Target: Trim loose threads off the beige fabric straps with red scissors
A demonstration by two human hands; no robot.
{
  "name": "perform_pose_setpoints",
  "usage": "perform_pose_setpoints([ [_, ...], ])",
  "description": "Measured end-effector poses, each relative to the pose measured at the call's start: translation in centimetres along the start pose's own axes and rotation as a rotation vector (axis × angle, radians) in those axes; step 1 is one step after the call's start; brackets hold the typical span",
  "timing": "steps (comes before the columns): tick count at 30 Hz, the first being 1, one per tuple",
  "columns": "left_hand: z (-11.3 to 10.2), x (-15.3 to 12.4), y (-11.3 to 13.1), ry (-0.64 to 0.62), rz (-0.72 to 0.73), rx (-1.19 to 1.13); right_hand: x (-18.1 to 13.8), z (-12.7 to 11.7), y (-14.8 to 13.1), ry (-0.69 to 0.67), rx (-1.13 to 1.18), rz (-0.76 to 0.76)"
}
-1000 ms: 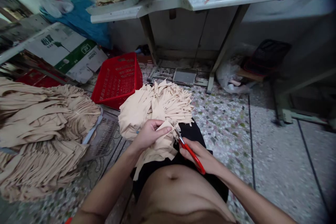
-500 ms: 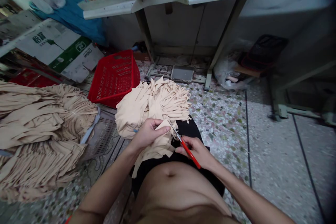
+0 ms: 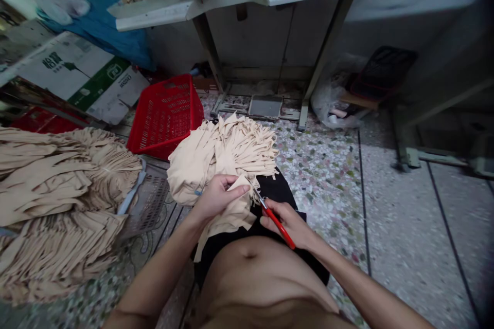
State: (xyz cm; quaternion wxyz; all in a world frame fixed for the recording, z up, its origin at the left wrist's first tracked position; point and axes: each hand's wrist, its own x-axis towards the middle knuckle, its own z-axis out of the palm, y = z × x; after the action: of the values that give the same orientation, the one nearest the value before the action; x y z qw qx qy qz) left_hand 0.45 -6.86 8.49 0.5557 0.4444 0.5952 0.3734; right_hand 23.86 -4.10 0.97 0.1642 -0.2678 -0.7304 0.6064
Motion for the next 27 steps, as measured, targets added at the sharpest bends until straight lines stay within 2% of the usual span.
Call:
perform_pose_setpoints([
  [4, 0.0, 0.1, -0.4, -0.002, -0.001, -0.009, 0.3, 0.3, 0.4, 0.019, 0.032, 0.026],
  [10, -0.1, 0.1, -0.6, -0.010, -0.020, 0.013, 0.1, 0.6, 2.0, 0.067, 0.093, 0.144],
  [13, -0.2, 0.0, -0.4, -0.026, -0.016, 0.026, -0.2, 0.2, 1.9, 0.016, 0.108, 0.115],
  [18, 0.2, -0.3, -0.2, -0.122, -0.025, 0.079, -0.1, -0.4, 0.2, -0.051, 0.123, 0.010],
  [27, 0.7, -0.4, -0.1, -0.186, 0.001, 0.142, 0.1, -0.1, 0.3, -0.003, 0.102, 0.027],
])
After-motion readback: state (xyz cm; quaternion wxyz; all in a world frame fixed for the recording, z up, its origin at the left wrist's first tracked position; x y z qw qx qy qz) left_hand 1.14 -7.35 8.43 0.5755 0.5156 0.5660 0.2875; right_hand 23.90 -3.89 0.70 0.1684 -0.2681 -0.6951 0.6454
